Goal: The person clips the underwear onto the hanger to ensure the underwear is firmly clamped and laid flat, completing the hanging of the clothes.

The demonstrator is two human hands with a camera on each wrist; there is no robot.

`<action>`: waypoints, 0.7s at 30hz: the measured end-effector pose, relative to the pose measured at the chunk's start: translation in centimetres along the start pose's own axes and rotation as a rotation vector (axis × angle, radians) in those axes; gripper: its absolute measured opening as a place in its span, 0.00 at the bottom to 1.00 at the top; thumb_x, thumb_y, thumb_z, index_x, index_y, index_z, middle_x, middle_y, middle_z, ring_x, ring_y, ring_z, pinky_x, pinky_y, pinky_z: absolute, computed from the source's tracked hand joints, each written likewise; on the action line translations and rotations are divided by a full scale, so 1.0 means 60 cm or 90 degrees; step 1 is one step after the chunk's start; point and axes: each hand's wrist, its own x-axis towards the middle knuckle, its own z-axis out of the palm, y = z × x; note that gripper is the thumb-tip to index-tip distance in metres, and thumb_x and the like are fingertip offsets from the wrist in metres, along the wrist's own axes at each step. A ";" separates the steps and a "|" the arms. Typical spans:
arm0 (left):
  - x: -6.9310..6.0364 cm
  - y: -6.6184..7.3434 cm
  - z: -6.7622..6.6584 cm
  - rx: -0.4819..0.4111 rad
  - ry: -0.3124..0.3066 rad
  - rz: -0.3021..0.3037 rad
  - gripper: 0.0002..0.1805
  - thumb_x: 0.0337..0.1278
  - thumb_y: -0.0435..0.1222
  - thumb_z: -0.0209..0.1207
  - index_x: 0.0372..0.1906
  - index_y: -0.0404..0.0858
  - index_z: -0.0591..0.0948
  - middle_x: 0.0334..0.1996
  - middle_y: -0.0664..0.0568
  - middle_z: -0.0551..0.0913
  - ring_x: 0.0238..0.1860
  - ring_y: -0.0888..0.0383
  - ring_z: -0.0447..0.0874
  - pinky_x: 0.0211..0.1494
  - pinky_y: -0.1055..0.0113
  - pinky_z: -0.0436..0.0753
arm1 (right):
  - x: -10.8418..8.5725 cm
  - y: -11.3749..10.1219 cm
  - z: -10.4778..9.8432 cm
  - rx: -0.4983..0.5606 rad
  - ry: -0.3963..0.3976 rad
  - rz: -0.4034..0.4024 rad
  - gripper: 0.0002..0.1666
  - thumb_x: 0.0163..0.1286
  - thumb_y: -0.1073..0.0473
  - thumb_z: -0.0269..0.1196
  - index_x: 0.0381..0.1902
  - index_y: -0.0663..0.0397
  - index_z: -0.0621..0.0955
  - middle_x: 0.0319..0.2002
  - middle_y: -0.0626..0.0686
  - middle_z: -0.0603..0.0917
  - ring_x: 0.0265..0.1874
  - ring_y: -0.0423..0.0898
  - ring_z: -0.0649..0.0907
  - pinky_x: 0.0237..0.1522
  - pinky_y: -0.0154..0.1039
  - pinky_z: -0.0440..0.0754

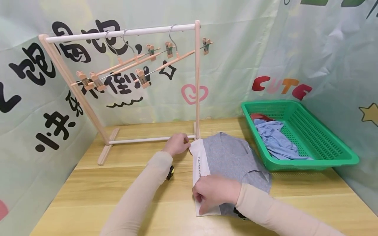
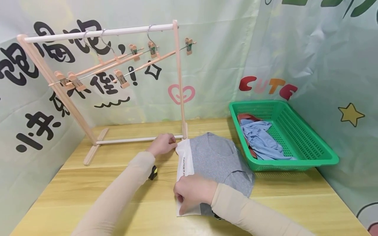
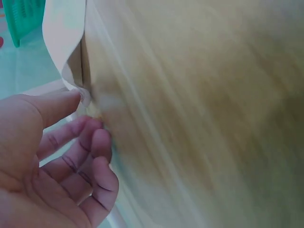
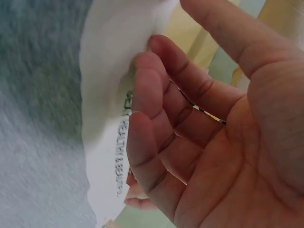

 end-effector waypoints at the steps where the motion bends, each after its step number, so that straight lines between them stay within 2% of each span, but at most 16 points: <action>1: 0.003 -0.001 0.002 -0.006 0.001 0.002 0.10 0.74 0.41 0.67 0.49 0.40 0.87 0.50 0.47 0.90 0.46 0.52 0.86 0.58 0.54 0.86 | 0.000 0.000 0.002 0.001 0.002 -0.003 0.17 0.52 0.49 0.82 0.23 0.38 0.80 0.21 0.33 0.75 0.21 0.32 0.73 0.23 0.30 0.70; 4: 0.010 -0.002 0.006 -0.011 0.006 0.014 0.04 0.72 0.38 0.68 0.41 0.43 0.86 0.42 0.50 0.89 0.39 0.54 0.82 0.52 0.57 0.84 | 0.002 0.000 0.006 0.001 0.011 -0.018 0.15 0.53 0.56 0.78 0.22 0.37 0.80 0.20 0.32 0.75 0.21 0.31 0.72 0.23 0.28 0.69; 10: 0.019 0.003 0.009 0.011 0.005 0.029 0.10 0.72 0.34 0.64 0.31 0.44 0.81 0.29 0.54 0.81 0.32 0.57 0.76 0.40 0.64 0.77 | 0.006 0.001 0.008 0.005 0.013 -0.054 0.17 0.57 0.65 0.73 0.19 0.38 0.79 0.18 0.32 0.72 0.19 0.29 0.70 0.21 0.24 0.66; 16: 0.026 0.008 0.009 0.022 0.023 -0.007 0.13 0.72 0.32 0.59 0.27 0.43 0.79 0.26 0.53 0.77 0.29 0.57 0.73 0.33 0.64 0.72 | 0.016 0.001 0.012 -0.006 0.011 -0.076 0.17 0.60 0.63 0.73 0.19 0.39 0.79 0.18 0.32 0.72 0.20 0.28 0.71 0.22 0.23 0.67; 21: 0.027 0.013 0.004 0.024 0.060 -0.024 0.11 0.67 0.31 0.61 0.27 0.43 0.81 0.27 0.53 0.81 0.29 0.56 0.77 0.32 0.63 0.75 | 0.026 0.002 0.016 -0.007 0.025 -0.101 0.14 0.64 0.61 0.73 0.23 0.38 0.82 0.21 0.31 0.75 0.22 0.27 0.72 0.25 0.21 0.68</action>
